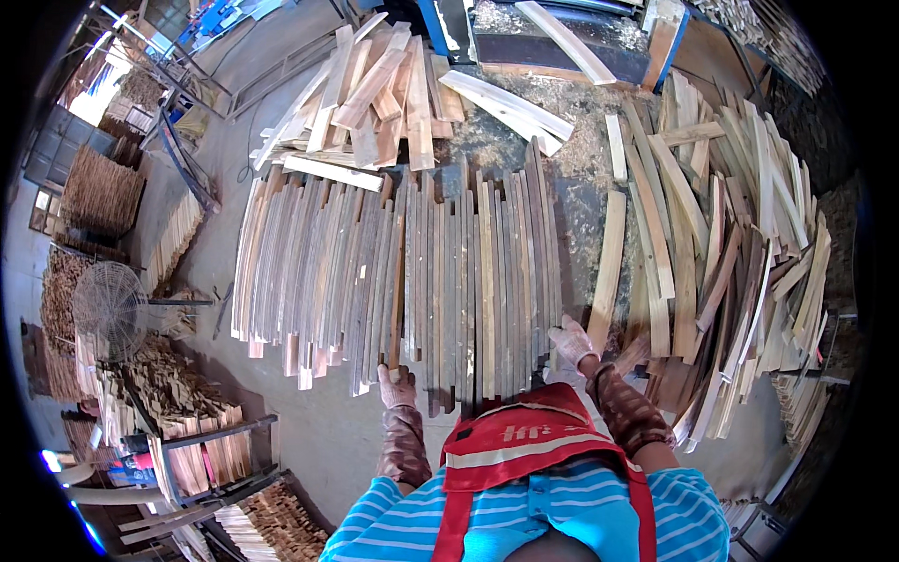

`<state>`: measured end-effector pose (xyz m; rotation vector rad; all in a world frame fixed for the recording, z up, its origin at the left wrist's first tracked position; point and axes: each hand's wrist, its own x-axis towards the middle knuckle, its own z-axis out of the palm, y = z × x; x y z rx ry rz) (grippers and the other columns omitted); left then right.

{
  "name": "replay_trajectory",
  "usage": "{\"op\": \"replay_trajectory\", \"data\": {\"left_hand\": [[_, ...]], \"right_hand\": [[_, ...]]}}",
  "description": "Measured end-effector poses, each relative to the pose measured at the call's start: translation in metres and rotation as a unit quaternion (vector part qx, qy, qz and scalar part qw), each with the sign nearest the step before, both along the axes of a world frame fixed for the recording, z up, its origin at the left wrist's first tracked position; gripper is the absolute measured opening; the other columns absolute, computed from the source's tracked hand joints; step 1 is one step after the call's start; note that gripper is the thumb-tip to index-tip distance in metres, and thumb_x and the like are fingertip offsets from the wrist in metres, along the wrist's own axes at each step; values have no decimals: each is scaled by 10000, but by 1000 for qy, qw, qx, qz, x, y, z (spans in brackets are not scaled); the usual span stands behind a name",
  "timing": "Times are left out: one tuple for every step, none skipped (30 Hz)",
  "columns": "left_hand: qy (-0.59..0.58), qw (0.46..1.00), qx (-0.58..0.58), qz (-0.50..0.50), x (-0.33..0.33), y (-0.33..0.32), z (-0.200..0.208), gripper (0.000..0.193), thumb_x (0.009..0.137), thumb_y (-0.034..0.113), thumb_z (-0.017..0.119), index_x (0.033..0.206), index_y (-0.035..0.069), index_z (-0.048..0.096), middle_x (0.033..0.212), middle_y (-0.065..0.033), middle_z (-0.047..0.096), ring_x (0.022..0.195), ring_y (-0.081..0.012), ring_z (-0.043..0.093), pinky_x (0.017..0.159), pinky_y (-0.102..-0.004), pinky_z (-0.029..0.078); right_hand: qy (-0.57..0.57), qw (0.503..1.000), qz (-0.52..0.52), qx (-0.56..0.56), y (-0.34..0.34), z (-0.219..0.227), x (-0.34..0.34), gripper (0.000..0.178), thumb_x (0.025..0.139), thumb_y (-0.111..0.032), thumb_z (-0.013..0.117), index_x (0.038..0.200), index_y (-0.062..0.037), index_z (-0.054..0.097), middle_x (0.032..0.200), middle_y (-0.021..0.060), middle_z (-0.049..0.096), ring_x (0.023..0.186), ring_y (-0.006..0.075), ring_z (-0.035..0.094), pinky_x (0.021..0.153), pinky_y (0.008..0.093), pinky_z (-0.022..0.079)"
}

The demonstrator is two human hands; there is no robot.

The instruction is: The person sorts through a large pile of wooden planks on a workbench, picking up individual pieces and moving them to a nearby metal rack. The person wears gloves and an apron while handling the wood in a workshop setting.

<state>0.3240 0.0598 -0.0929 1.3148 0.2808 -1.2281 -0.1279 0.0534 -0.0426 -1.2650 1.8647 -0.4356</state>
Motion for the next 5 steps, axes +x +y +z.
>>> {"op": "replay_trajectory", "data": {"left_hand": [[4, 1000, -4, 17, -12, 3, -2, 524, 884, 543, 757, 1203, 153, 616, 987, -78, 634, 884, -240, 667, 719, -415, 508], [8, 999, -7, 33, -20, 4, -2, 532, 882, 542, 760, 1213, 153, 614, 1020, -81, 636, 901, -240, 666, 737, -416, 512], [17, 997, 69, 11, -21, 1, -1, 632, 871, 549, 769, 1318, 148, 574, 1197, -73, 612, 1015, -254, 646, 846, -453, 507], [-9, 994, 91, -60, -18, 3, -7, 715, 865, 593, 750, 1389, 170, 510, 1288, -77, 575, 1142, -248, 581, 926, -469, 482], [-37, 985, 110, -127, -9, 6, -27, 800, 858, 636, 731, 1460, 192, 447, 1379, -82, 538, 1269, -241, 517, 1005, -485, 457]], "right_hand": [[11, 1000, 12, 0, 2, -4, -3, 324, 882, -263, 610, 1073, -1, 600, 941, 251, 627, 961, 409, 635, 867, 447, 484], [20, 1000, 22, 0, 4, -7, -5, 325, 883, -267, 614, 1075, -5, 606, 961, 250, 627, 972, 403, 634, 872, 446, 483], [31, 999, 32, 30, 5, -11, -7, 244, 901, -220, 599, 1054, -30, 617, 972, 230, 612, 981, 373, 640, 871, 435, 489], [-8, 998, -11, 67, 0, -2, -3, 287, 901, -246, 621, 1111, -51, 626, 1059, 237, 622, 1026, 344, 651, 895, 394, 500], [-46, 993, -52, 100, -9, 15, 4, 334, 900, -271, 644, 1168, -72, 634, 1146, 244, 632, 1071, 315, 662, 919, 354, 511]]}}
